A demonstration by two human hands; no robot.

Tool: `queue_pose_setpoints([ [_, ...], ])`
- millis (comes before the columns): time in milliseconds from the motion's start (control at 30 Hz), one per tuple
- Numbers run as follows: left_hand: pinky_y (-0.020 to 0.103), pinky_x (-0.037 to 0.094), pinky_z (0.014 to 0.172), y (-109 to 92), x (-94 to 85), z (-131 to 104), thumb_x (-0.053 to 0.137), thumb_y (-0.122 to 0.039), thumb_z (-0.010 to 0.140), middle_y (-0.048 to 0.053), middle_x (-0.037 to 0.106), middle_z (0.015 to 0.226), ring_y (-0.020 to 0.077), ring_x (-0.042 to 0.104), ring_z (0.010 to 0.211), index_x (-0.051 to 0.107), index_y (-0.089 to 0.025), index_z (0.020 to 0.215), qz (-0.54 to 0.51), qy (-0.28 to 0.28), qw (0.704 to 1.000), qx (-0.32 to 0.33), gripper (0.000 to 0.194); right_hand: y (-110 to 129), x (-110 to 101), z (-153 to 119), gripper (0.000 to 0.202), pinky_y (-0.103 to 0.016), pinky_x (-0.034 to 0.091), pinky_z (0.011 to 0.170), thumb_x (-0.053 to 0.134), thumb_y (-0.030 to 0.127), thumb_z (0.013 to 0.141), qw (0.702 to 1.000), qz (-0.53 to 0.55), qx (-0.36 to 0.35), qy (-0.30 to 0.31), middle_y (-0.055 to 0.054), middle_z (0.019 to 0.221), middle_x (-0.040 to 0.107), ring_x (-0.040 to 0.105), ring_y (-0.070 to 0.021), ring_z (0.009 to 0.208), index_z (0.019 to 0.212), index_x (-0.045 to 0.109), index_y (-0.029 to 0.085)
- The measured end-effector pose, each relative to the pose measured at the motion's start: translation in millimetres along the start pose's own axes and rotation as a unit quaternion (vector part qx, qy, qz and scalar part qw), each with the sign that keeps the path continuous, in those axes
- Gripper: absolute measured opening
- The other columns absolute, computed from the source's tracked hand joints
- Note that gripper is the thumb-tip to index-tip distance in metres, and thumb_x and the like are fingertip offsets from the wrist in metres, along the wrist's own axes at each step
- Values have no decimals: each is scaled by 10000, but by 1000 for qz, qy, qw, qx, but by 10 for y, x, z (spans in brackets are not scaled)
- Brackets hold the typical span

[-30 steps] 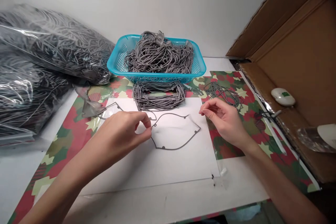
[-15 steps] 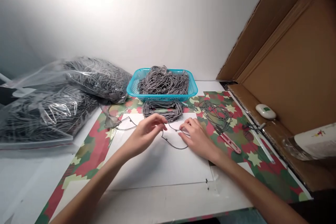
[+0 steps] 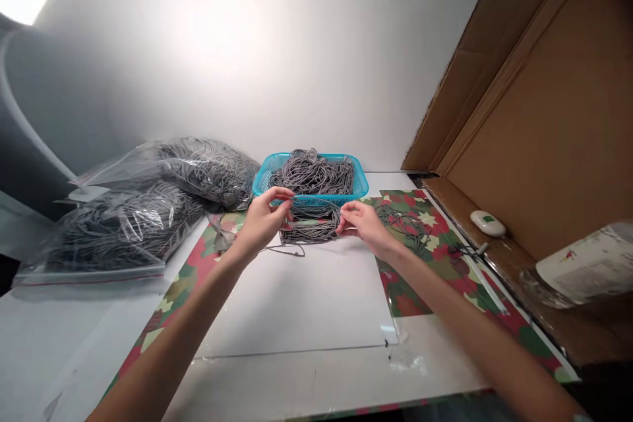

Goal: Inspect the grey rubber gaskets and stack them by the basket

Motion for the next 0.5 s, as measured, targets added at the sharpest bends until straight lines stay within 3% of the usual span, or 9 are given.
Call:
queue_pose_setpoints([
  [100,234,535,505,172,-85,175,622,-328,882,-10,597,800,102,578,606,598,-154,976,42,-49,997,-36,200,70,-20,187,205,-307,572,689,548,303,971,998,21,42,-32,-25,922,641,647,-133,752,1103,570,148],
  [200,298,571,656,322,-96,275,601,-327,930,48,648,999,140,639,781,606,-139,1094,93,-58,991,-71,250,119,18,300,329,-381,570,797,595,346,951,996,11,70,-50,-83,1168,624,646,-192,952,1219,580,156],
  [267,355,578,749,397,-85,308,596,-343,934,72,645,1097,174,650,890,597,-146,1157,127,-55,987,-81,297,133,55,339,346,-417,557,851,595,347,949,995,-3,81,-55,-92,1221,607,634,-213,1019,1241,573,162],
  [367,392,575,799,466,-65,325,596,-353,932,83,637,1149,197,648,951,590,-153,1187,181,-53,980,-66,324,122,105,372,347,-425,553,862,596,346,948,994,-28,88,-55,-93,1227,606,631,-217,1030,1241,574,162],
  [500,411,564,837,495,-43,300,592,-357,933,84,633,1172,208,641,985,596,-160,1185,261,-64,963,1,320,68,137,417,341,-423,553,862,595,347,949,992,-71,74,-68,-92,1225,607,632,-215,1028,1237,577,163],
])
Point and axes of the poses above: each hand's wrist, its own z-axis towards the middle knuckle, its own x-axis out of the palm, y = z × x, the point moved 4 cm from there along z, towards the middle knuckle
